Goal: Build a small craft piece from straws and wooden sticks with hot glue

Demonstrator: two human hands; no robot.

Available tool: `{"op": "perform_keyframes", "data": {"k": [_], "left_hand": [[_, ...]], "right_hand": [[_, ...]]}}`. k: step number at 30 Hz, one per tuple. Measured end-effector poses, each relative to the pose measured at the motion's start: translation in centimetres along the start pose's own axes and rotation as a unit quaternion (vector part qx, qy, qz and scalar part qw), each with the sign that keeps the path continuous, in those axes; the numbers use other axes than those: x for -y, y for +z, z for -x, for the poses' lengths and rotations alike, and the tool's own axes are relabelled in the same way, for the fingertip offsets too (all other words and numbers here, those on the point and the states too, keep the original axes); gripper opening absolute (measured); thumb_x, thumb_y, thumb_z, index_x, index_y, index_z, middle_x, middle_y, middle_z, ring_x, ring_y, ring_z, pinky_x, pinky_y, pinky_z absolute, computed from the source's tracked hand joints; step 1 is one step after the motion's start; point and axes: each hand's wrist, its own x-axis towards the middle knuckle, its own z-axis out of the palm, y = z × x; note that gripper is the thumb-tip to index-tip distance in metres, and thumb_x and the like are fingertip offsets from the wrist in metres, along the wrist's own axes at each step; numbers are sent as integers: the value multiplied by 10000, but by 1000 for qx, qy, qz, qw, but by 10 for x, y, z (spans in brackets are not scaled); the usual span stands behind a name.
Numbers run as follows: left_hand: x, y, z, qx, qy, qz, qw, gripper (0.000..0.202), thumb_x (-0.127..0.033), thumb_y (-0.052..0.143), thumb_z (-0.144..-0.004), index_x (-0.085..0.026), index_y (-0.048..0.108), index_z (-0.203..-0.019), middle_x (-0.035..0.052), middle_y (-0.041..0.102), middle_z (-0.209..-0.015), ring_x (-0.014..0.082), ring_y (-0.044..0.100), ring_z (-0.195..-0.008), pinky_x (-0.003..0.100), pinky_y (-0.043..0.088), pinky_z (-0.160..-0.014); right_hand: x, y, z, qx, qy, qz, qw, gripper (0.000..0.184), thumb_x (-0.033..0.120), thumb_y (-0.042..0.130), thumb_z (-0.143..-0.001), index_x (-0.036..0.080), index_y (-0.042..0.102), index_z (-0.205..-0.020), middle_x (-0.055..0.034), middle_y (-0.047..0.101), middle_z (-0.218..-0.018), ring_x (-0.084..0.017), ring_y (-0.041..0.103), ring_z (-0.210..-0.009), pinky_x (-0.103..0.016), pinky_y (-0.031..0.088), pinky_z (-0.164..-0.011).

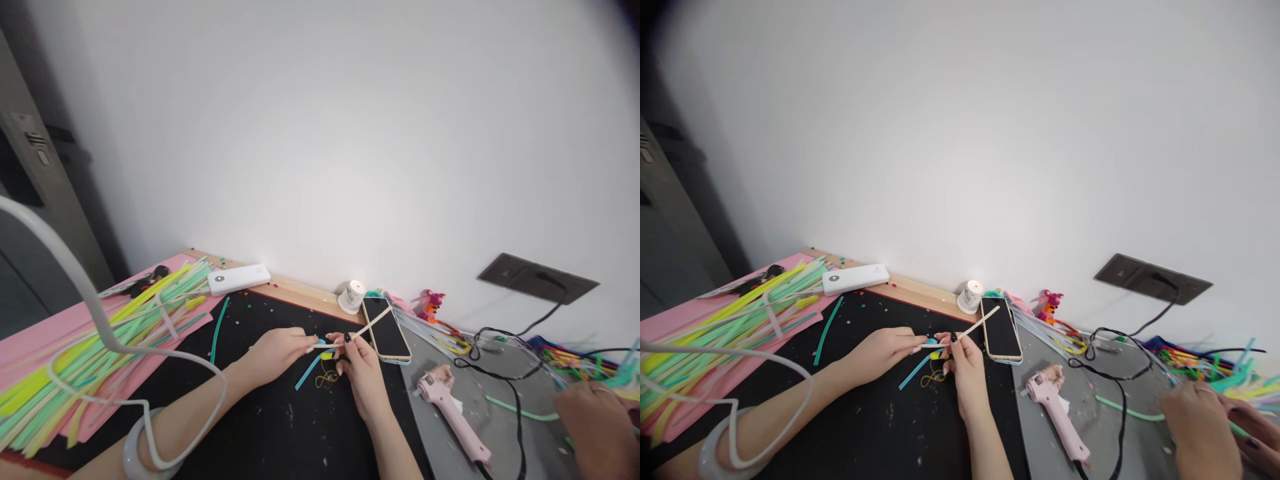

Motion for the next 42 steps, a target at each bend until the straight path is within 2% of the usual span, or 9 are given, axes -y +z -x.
{"op": "perform_keyframes", "data": {"k": [7, 11, 14, 18, 22, 28, 34, 38, 42], "left_hand": [[5, -11, -2, -42, -88, 160, 982, 256, -306, 472, -893, -199, 705, -880, 10, 656, -755, 150, 568, -699, 242, 400, -678], [9, -12, -4, -75, -217, 324, 918, 299, -398, 573, -796, -155, 629, -632, -44, 494, -511, 110, 444, -498, 226, 342, -532], [10, -11, -6, -88, -254, 375, 887, 326, -449, 566, -774, -160, 563, -625, -61, 462, -493, 98, 428, -463, 217, 349, -507], [12, -9, -6, -90, -272, 432, 855, 301, -455, 574, -759, -163, 543, -692, -55, 497, -561, 91, 464, -486, 220, 400, -538], [13, -6, -5, -74, -274, 463, 840, 286, -434, 582, -770, -151, 562, -737, -37, 533, -607, 86, 493, -517, 211, 416, -551], [12, -3, -5, -33, -258, 463, 847, 303, -438, 579, -781, -158, 623, -889, 14, 624, -782, 69, 479, -488, 181, 350, -450], [0, -4, 0, 121, -199, 407, 883, 434, -419, 594, -773, -195, 608, -1145, 74, 662, -1028, 61, 439, -452, 197, 321, -417], [-11, -6, 1, 138, -137, 307, 932, 403, -334, 696, -681, -208, 673, -1063, 21, 683, -881, 79, 398, -499, 196, 299, -447], [-14, -5, 1, 132, -100, 279, 946, 229, -316, 553, -799, -172, 731, -810, 4, 635, -643, 93, 412, -481, 199, 294, -449]], "right_hand": [[3, -14, -4, -80, -25, -100, 991, 205, 385, 616, -798, 186, 578, -771, -91, 695, -819, -136, 552, -599, -224, 413, -493], [4, -16, -6, -101, -26, -122, 987, 218, 392, 668, -760, 188, 595, -735, -62, 690, -767, -162, 603, -704, -242, 470, -585], [5, -15, -6, -91, -32, -149, 984, 219, 400, 675, -755, 194, 615, -712, -15, 627, -661, -170, 603, -713, -288, 496, -670], [4, -15, -4, -65, -20, -155, 986, 214, 401, 636, -793, 193, 669, -756, 50, 437, -539, -94, 437, -500, -275, 478, -592], [3, -13, -2, -48, 6, -111, 993, 255, 396, 611, -815, 173, 696, -723, 72, 271, -534, -65, 230, -455, -201, 340, -439], [4, -10, -2, -35, -5, -191, 981, 243, 388, 618, -815, 176, 670, -709, 61, 293, -563, -81, 283, -506, -217, 365, -508], [6, -18, -8, -31, -34, -366, 930, 202, 351, 614, -828, 198, 593, -696, 70, 306, -580, -83, 302, -511, -218, 403, -548], [7, -20, -11, -25, -37, -429, 902, 191, 324, 614, -831, 197, 570, -694, 73, 328, -583, -80, 329, -517, -214, 425, -576], [7, -20, -10, -41, -29, -424, 904, 187, 314, 620, -821, 202, 569, -680, 73, 331, -578, -84, 339, -515, -226, 435, -597]]}}
